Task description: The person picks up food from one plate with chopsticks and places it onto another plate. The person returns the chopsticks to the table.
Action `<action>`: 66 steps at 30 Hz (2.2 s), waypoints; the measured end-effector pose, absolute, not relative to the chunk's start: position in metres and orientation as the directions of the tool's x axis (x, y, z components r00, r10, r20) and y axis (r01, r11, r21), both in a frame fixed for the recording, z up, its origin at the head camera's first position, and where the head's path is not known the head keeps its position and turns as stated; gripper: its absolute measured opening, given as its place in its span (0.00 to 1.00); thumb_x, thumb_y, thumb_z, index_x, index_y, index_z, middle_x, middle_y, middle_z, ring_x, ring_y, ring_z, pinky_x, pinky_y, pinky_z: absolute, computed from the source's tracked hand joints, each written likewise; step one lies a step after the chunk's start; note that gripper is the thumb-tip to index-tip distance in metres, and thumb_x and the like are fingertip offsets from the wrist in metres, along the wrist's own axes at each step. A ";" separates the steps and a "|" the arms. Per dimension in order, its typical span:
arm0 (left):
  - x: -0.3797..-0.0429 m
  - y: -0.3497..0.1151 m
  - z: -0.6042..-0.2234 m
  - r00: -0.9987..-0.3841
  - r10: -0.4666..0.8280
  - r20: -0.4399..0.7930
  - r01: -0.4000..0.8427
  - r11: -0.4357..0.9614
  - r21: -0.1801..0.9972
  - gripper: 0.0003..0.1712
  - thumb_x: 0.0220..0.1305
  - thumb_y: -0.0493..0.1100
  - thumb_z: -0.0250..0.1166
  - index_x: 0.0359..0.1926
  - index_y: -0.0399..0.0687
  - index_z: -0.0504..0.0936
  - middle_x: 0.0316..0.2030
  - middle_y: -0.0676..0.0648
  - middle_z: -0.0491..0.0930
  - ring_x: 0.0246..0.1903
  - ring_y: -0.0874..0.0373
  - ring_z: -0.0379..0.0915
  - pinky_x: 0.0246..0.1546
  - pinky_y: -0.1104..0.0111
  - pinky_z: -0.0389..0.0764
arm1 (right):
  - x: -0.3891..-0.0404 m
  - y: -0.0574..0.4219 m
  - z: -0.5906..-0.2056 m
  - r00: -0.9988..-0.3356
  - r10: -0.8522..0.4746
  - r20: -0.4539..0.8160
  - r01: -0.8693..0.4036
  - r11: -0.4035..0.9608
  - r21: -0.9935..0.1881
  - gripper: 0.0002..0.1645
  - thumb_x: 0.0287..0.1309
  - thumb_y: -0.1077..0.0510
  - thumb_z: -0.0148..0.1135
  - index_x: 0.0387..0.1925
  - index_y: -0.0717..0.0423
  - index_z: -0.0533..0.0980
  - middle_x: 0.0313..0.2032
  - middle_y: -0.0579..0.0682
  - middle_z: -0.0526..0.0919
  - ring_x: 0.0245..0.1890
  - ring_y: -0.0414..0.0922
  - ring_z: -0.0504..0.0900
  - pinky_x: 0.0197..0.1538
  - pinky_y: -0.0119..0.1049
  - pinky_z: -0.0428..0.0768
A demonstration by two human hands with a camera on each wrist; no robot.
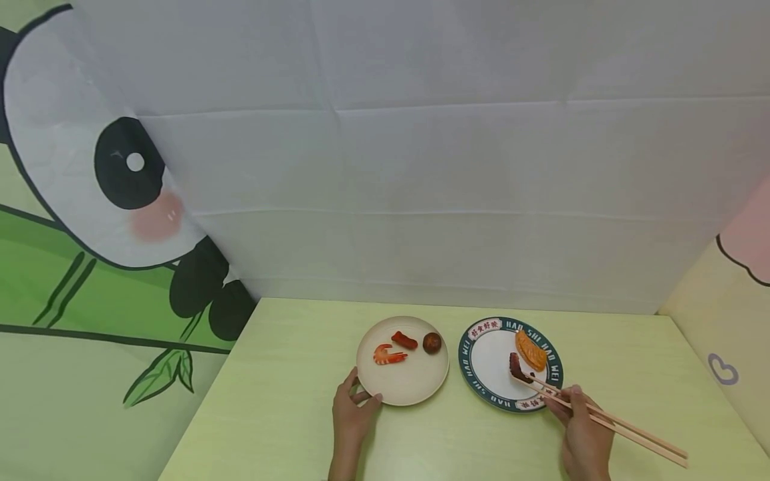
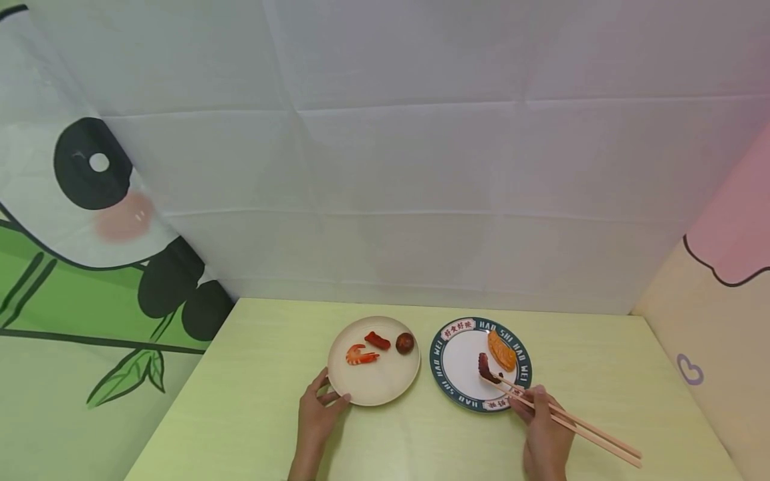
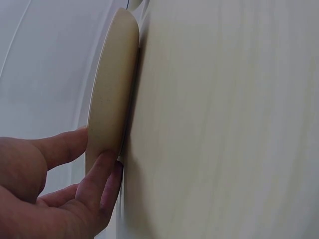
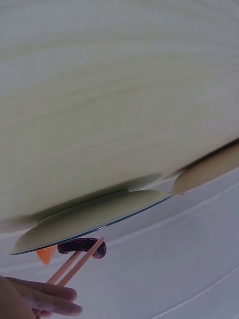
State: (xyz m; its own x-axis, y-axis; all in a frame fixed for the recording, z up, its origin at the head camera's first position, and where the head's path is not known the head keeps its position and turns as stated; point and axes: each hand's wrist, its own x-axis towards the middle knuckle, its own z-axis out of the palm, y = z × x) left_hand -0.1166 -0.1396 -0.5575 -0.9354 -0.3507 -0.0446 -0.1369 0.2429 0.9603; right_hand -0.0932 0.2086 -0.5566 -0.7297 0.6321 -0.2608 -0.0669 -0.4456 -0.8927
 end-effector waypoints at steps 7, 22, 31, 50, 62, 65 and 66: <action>-0.117 -0.140 -0.560 -0.937 -0.348 -0.036 -0.128 0.245 0.961 0.43 0.44 0.26 0.70 0.63 0.32 0.63 0.52 0.36 0.69 0.38 0.49 0.78 0.33 0.69 0.78 | -0.092 0.213 -0.559 -0.720 0.633 -0.284 -0.073 -0.477 -0.876 0.25 0.57 0.49 0.57 0.45 0.68 0.76 0.31 0.48 0.81 0.30 0.42 0.84 0.35 0.35 0.80; -0.116 -0.141 -0.559 -0.941 -0.337 -0.035 -0.125 0.250 0.960 0.42 0.44 0.27 0.69 0.63 0.31 0.63 0.52 0.36 0.69 0.38 0.49 0.78 0.34 0.69 0.78 | -0.090 0.217 -0.560 -0.704 0.639 -0.312 -0.033 -0.467 -0.883 0.24 0.58 0.48 0.56 0.43 0.67 0.77 0.28 0.47 0.81 0.29 0.41 0.84 0.35 0.35 0.80; -0.117 -0.141 -0.559 -0.940 -0.340 -0.024 -0.118 0.259 0.959 0.42 0.45 0.27 0.69 0.63 0.31 0.63 0.52 0.36 0.69 0.38 0.49 0.78 0.34 0.69 0.78 | -0.091 0.219 -0.559 -0.705 0.636 -0.313 -0.001 -0.443 -0.897 0.26 0.60 0.48 0.55 0.47 0.68 0.74 0.31 0.47 0.80 0.28 0.40 0.83 0.36 0.35 0.80; -0.117 -0.141 -0.558 -0.939 -0.343 -0.027 -0.124 0.265 0.956 0.42 0.45 0.27 0.69 0.63 0.31 0.63 0.52 0.36 0.69 0.38 0.50 0.78 0.34 0.68 0.78 | -0.093 0.223 -0.560 -0.689 0.667 -0.283 -0.039 -0.424 -0.905 0.23 0.60 0.50 0.55 0.41 0.69 0.77 0.26 0.45 0.81 0.24 0.41 0.84 0.31 0.33 0.80; -0.116 -0.141 -0.558 -0.939 -0.342 -0.021 -0.117 0.264 0.958 0.42 0.45 0.27 0.70 0.63 0.32 0.63 0.52 0.37 0.69 0.38 0.50 0.78 0.35 0.70 0.77 | -0.093 0.225 -0.562 -0.693 0.654 -0.303 -0.003 -0.423 -0.906 0.24 0.60 0.49 0.53 0.42 0.69 0.76 0.26 0.44 0.81 0.25 0.41 0.84 0.32 0.34 0.80; -0.115 -0.141 -0.558 -0.939 -0.344 -0.010 -0.108 0.265 0.958 0.42 0.44 0.27 0.70 0.63 0.32 0.64 0.52 0.36 0.70 0.38 0.50 0.79 0.34 0.69 0.78 | -0.093 0.226 -0.562 -0.697 0.643 -0.316 0.006 -0.436 -0.900 0.24 0.60 0.49 0.53 0.42 0.68 0.76 0.26 0.44 0.81 0.25 0.41 0.84 0.33 0.34 0.80; -0.115 -0.141 -0.557 -0.939 -0.343 -0.009 -0.105 0.262 0.959 0.42 0.44 0.27 0.70 0.63 0.31 0.64 0.51 0.36 0.70 0.38 0.49 0.79 0.34 0.69 0.78 | -0.093 0.226 -0.562 -0.698 0.640 -0.320 0.010 -0.438 -0.899 0.24 0.60 0.49 0.53 0.42 0.68 0.75 0.26 0.44 0.81 0.25 0.41 0.84 0.33 0.34 0.80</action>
State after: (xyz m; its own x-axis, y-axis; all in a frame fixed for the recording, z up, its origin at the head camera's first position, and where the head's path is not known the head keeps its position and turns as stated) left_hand -0.1148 -0.1409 -0.5574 -0.9395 -0.3425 -0.0090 -0.1049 0.2624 0.9592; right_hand -0.0928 0.2262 -0.5620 -0.6984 0.6403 -0.3197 0.0100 -0.4378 -0.8990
